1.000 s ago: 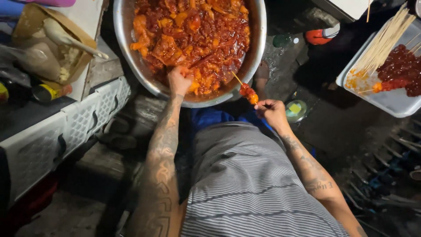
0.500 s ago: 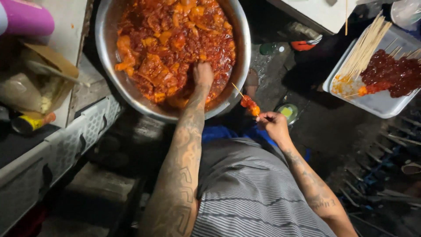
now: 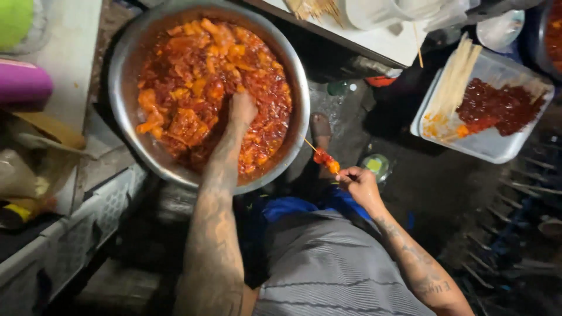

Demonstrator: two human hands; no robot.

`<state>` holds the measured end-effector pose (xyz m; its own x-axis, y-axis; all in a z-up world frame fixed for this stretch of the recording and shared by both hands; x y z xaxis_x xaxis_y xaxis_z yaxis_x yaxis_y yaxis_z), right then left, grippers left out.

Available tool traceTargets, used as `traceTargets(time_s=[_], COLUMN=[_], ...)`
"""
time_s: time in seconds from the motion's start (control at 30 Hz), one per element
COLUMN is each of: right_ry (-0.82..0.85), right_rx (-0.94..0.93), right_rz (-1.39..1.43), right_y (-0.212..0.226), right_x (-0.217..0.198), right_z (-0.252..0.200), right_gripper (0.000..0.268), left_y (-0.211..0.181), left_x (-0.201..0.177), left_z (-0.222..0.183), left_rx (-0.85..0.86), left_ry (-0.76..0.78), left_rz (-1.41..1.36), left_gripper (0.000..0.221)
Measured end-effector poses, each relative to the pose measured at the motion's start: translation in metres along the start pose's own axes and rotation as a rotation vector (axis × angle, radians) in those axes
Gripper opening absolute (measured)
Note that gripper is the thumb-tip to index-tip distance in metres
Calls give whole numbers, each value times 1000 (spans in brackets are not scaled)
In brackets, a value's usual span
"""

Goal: Threading marinated meat onto wooden skewers from a large metal bowl

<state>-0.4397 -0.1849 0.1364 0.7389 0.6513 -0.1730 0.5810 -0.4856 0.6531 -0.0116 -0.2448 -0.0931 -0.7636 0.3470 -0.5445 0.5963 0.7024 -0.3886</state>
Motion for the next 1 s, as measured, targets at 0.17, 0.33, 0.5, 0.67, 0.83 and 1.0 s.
traceTargets(time_s=[0.17,0.33,0.5,0.67,0.83,1.0], right_ry=[22,22,-33,-34,-12,7], right_rx=[8,-25,-34,-20,-39,-34], right_rz=[14,31,-9,42,84,133], right_y=[-1,2,17,41,49,47], right_x=[14,25,0,-9,3,19], right_z=[7,17,11,9,20,29], right_gripper=[4,3,2,4,5,8], left_y=[-8,-42,-45,-38,-5,28], left_x=[-40,-28,-7,-16,-93,-137], left_z=[-56,-60,-6,-32,-84,-92], left_rx=[-75,-154,-347,-250,-164,-162], left_ry=[-70,-205,-278,-286,-440,-674], left_rz=[-85,-526,-422,-473,-522,-504], left_gripper=[24,40,30,34,21,25])
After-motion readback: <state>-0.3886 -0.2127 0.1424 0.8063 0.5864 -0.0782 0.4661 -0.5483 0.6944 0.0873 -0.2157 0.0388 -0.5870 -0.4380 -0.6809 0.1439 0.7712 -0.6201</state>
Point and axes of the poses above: each hand's wrist, its own z-axis towards the middle knuckle, its own x-axis out of the palm, y = z × x, the point moved 9 cm from there along z, towards the middle knuckle, and after that the axes turned 14 degrees about y, right-handed, at the moved point
